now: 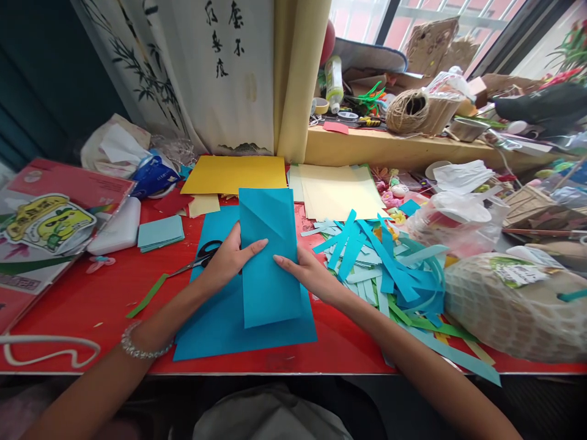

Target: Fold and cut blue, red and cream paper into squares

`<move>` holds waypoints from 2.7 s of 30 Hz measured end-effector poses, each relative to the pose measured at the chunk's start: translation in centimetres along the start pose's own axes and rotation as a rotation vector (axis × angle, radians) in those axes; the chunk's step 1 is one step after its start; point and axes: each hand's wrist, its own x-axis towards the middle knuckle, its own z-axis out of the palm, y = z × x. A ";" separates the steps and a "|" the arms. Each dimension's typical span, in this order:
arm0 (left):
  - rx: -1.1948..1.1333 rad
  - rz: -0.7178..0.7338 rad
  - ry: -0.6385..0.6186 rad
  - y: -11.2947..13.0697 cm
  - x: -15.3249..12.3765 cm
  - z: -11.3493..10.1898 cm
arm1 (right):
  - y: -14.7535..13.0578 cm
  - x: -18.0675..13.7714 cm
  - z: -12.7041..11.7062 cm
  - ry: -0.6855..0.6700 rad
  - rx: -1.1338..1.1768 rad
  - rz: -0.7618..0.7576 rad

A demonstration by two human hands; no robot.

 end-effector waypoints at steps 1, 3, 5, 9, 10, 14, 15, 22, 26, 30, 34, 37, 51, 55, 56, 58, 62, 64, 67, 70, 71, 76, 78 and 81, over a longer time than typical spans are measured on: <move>0.007 0.012 0.007 -0.1 0.0 0.0 | -0.1 -0.1 0.1 -0.007 -0.004 -0.009; 0.021 0.046 0.018 -0.3 0.0 0.1 | -0.5 -0.3 0.2 -0.022 -0.014 -0.016; 0.023 0.072 0.032 -0.4 -0.1 0.1 | -0.9 -0.5 0.2 -0.002 -0.066 -0.021; 0.010 0.106 0.065 -0.4 -0.3 0.0 | -1.4 -0.3 -0.3 0.157 -0.231 -0.120; 0.016 0.119 0.077 -0.4 -0.3 0.0 | -1.5 -0.2 -0.5 0.181 -0.243 -0.154; 0.050 0.154 0.084 -0.4 -0.3 0.0 | -1.7 0.0 -1.0 0.165 -0.189 -0.209; 0.052 0.155 0.077 -0.4 -0.3 0.1 | -1.7 0.0 -1.0 0.158 -0.175 -0.205; 0.036 0.133 0.047 -0.3 -0.5 0.0 | -1.7 0.0 -0.7 0.140 -0.171 -0.209; 0.044 0.132 0.047 -0.4 -0.5 0.2 | -1.7 -0.2 -0.8 0.219 -0.330 -0.213; 0.042 0.110 0.032 -0.6 -0.6 0.5 | -1.9 -0.5 -0.6 0.308 -0.482 -0.201; 0.022 0.103 -0.027 -0.8 -0.7 0.5 | -1.9 -0.7 -0.2 0.292 -0.524 -0.202; 0.050 0.110 -0.048 -0.8 -0.6 0.5 | -1.8 -0.7 -0.1 0.288 -0.525 -0.219; 0.169 0.190 0.031 -1.2 -1.6 1.2 | -1.3 -1.1 0.7 0.347 -0.437 -0.312; 0.192 0.192 0.042 -1.5 -1.7 1.3 | -1.3 -1.2 0.9 0.357 -0.424 -0.347; 0.196 0.193 0.044 -1.5 -1.8 1.2 | -1.3 -1.2 0.9 0.361 -0.425 -0.352; 0.205 0.205 0.042 -1.5 -1.8 1.2 | -1.4 -1.2 1.0 0.372 -0.442 -0.361; 0.227 0.220 0.034 -1.5 -1.9 1.3 | -1.3 -1.3 0.9 0.398 -0.498 -0.367; 0.237 0.226 0.038 -1.5 -1.8 1.2 | -1.3 -1.3 0.9 0.402 -0.511 -0.366; 0.237 0.245 0.037 -1.7 -1.8 1.2 | -1.3 -1.3 0.8 0.421 -0.520 -0.365; 0.235 0.253 0.015 -1.8 -1.8 1.2 | -1.3 -1.5 0.8 0.464 -0.524 -0.361; 0.235 0.255 0.007 -1.8 -1.8 1.2 | -1.3 -1.5 0.8 0.478 -0.534 -0.364; 0.221 0.257 -0.019 -1.6 -2.0 1.2 | -1.2 -1.6 0.7 0.489 -0.623 -0.416; 0.217 0.235 -0.029 -1.5 -2.0 1.3 | -1.2 -1.5 0.7 0.485 -0.633 -0.434; 0.223 0.205 -0.036 -1.4 -2.0 1.3 | -1.3 -1.5 0.7 0.474 -0.610 -0.435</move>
